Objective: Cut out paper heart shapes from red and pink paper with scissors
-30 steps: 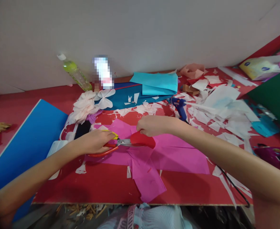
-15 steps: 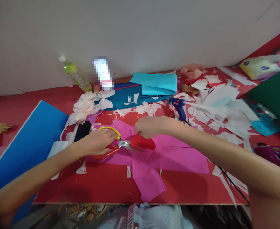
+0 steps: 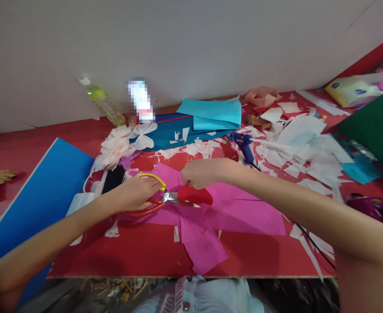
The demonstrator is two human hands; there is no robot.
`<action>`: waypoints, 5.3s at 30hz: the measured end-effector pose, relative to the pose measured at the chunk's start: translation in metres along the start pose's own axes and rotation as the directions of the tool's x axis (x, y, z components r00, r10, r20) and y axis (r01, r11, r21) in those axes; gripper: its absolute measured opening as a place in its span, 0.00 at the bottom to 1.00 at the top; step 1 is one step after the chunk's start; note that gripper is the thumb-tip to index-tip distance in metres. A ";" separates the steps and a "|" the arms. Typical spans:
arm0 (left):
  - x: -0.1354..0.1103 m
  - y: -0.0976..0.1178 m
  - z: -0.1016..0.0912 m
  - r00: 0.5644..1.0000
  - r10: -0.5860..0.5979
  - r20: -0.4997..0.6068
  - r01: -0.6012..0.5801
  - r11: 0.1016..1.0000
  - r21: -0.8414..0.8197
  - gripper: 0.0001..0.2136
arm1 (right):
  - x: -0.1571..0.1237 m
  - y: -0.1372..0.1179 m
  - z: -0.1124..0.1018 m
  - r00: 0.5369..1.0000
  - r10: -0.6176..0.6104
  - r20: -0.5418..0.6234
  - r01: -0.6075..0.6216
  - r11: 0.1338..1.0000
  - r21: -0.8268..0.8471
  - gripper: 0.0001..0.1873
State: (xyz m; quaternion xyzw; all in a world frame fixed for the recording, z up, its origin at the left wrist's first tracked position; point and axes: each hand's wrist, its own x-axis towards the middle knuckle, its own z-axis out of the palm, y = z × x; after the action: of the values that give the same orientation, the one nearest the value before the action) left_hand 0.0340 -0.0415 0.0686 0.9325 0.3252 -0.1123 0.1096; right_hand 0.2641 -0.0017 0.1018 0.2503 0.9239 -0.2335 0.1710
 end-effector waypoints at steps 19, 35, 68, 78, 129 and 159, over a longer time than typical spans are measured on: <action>0.004 0.001 0.001 0.995 0.076 0.068 -0.079 0.995 0.052 0.10 | 0.009 -0.008 0.001 0.995 -0.053 0.080 0.062 0.992 -0.111 0.11; 0.001 0.003 0.003 0.979 0.007 0.204 -0.020 0.998 0.063 0.08 | 0.014 0.008 0.009 0.995 -0.102 0.014 0.101 0.993 0.055 0.12; 0.029 0.024 0.072 0.878 -0.478 0.014 0.067 0.094 -0.993 0.15 | 0.013 0.010 0.118 0.890 0.341 -0.303 0.155 0.400 0.903 0.15; 0.029 0.028 0.072 0.815 -0.578 -0.026 0.056 0.124 -0.991 0.11 | 0.011 0.010 0.123 0.876 0.376 -0.301 0.149 0.383 0.912 0.14; -0.032 0.022 0.046 0.752 -0.659 0.005 0.395 0.445 -0.803 0.12 | 0.012 -0.018 0.143 0.251 0.893 -0.373 0.354 0.274 0.894 0.16; 0.006 0.073 0.024 0.808 -0.588 0.029 0.560 0.752 -0.348 0.20 | 0.018 -0.028 0.150 0.097 0.872 -0.479 0.360 0.418 0.834 0.15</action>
State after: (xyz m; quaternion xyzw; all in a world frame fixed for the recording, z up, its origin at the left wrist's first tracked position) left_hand 0.0816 -0.1002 0.0539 0.7578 0.6143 -0.0439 0.2154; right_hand 0.2638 -0.0939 -0.0208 0.5827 0.4512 -0.3838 -0.5564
